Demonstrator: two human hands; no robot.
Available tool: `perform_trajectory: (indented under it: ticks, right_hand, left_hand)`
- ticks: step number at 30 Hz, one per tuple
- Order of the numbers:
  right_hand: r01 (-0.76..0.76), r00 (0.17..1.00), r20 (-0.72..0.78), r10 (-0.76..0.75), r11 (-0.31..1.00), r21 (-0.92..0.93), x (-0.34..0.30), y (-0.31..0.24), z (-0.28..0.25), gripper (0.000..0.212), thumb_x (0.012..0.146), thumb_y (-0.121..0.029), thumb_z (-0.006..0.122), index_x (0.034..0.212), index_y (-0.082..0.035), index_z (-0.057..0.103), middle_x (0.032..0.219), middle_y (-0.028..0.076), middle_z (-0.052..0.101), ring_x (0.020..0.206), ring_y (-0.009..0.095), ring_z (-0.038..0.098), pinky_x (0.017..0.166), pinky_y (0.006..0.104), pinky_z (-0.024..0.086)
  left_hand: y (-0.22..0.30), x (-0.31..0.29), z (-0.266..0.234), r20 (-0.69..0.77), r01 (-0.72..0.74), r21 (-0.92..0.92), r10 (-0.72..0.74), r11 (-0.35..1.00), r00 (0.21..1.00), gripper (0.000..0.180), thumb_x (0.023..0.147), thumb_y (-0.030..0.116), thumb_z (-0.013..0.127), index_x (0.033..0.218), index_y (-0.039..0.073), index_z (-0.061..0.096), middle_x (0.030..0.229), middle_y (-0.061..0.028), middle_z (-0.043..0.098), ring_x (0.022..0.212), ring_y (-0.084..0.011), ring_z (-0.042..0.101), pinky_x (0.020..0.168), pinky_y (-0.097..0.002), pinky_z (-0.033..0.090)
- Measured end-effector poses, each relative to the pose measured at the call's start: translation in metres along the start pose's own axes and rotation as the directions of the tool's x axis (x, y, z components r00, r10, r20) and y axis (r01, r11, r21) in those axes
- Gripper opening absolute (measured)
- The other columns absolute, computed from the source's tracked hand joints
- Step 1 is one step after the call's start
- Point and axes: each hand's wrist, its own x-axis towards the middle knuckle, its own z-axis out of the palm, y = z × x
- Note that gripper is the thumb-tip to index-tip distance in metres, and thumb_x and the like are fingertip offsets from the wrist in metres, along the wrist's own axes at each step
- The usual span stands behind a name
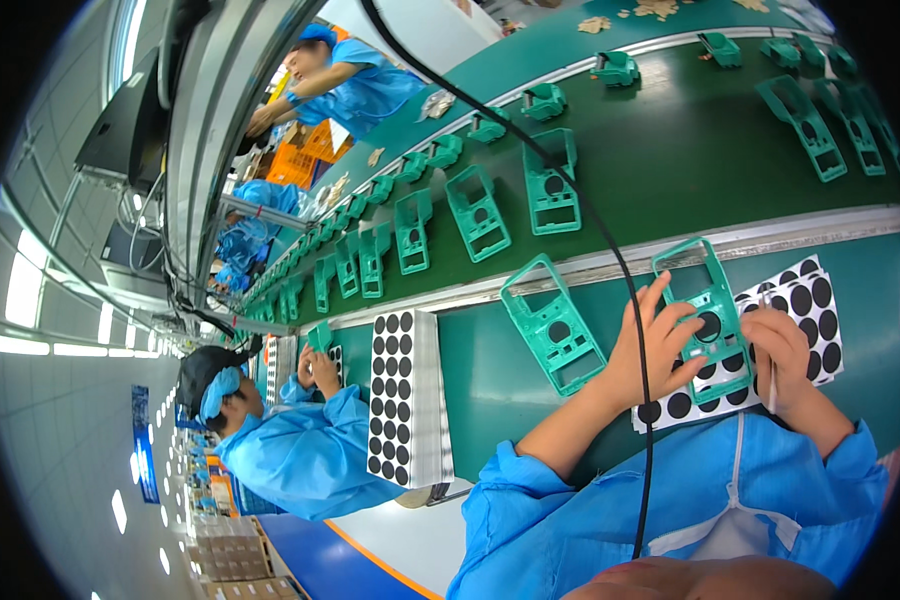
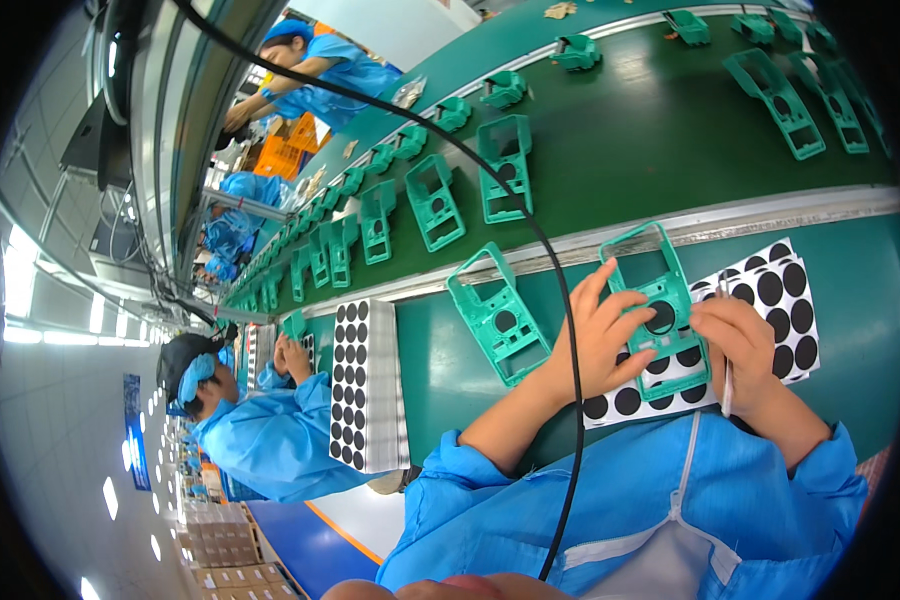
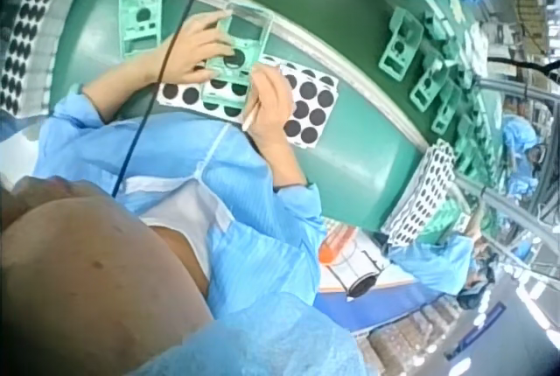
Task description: The person applies circular black stickers from a sticker sheet onto green plastic electronic housings on an assembly line. A stylus tool is used to peel and place each sticker.
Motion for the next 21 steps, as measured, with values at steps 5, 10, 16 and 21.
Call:
perform_trajectory:
  ticks: [5,10,16,21]
  right_hand:
    - [-0.178,0.982,0.057,0.181,0.983,-0.048,0.004,-0.003,0.008,0.032,0.071,0.012,0.059,0.101,0.0,0.057,0.09,0.015,0.055,0.075,0.027,0.055,0.071,0.0352,0.047]
    - [-0.214,0.959,0.137,0.248,0.951,-0.225,-0.001,-0.001,0.009,0.037,0.067,0.008,0.062,0.103,-0.001,0.056,0.1,0.015,0.053,0.091,0.03,0.052,0.082,0.0392,0.04]
    - [-0.205,0.952,0.158,0.264,0.927,-0.314,-0.002,-0.001,0.009,0.037,0.068,0.005,0.062,0.104,-0.001,0.055,0.103,0.014,0.053,0.093,0.03,0.051,0.082,0.0375,0.039]
    - [-0.283,0.928,0.124,0.351,0.881,-0.379,-0.009,0.002,0.008,0.036,0.069,0.002,0.064,0.104,-0.001,0.053,0.114,0.016,0.05,0.1,0.032,0.049,0.088,0.0393,0.038]
  left_hand:
    - [-0.003,-0.003,0.003,-0.021,0.005,0.015,-0.005,1.0,1.0,0.042,0.072,0.029,0.069,0.105,0.005,0.059,0.112,-0.0117,0.054,0.126,-0.0435,0.032,0.097,-0.056,0.029]
    - [-0.003,-0.006,0.006,-0.045,0.011,0.043,-0.009,0.999,0.999,0.044,0.07,0.031,0.07,0.106,0.007,0.062,0.112,-0.0101,0.054,0.128,-0.0423,0.032,0.098,-0.0581,0.027]
    - [0.002,-0.009,0.008,-0.071,0.013,0.093,-0.006,0.996,0.997,0.043,0.07,0.031,0.07,0.105,0.007,0.063,0.111,-0.0095,0.055,0.127,-0.04,0.035,0.099,-0.0574,0.027]
    - [-0.002,-0.01,0.015,-0.168,-0.032,0.079,0.045,0.996,0.985,0.036,0.069,0.031,0.07,0.095,0.007,0.063,0.104,-0.0073,0.057,0.121,-0.0327,0.046,0.101,-0.0551,0.026]
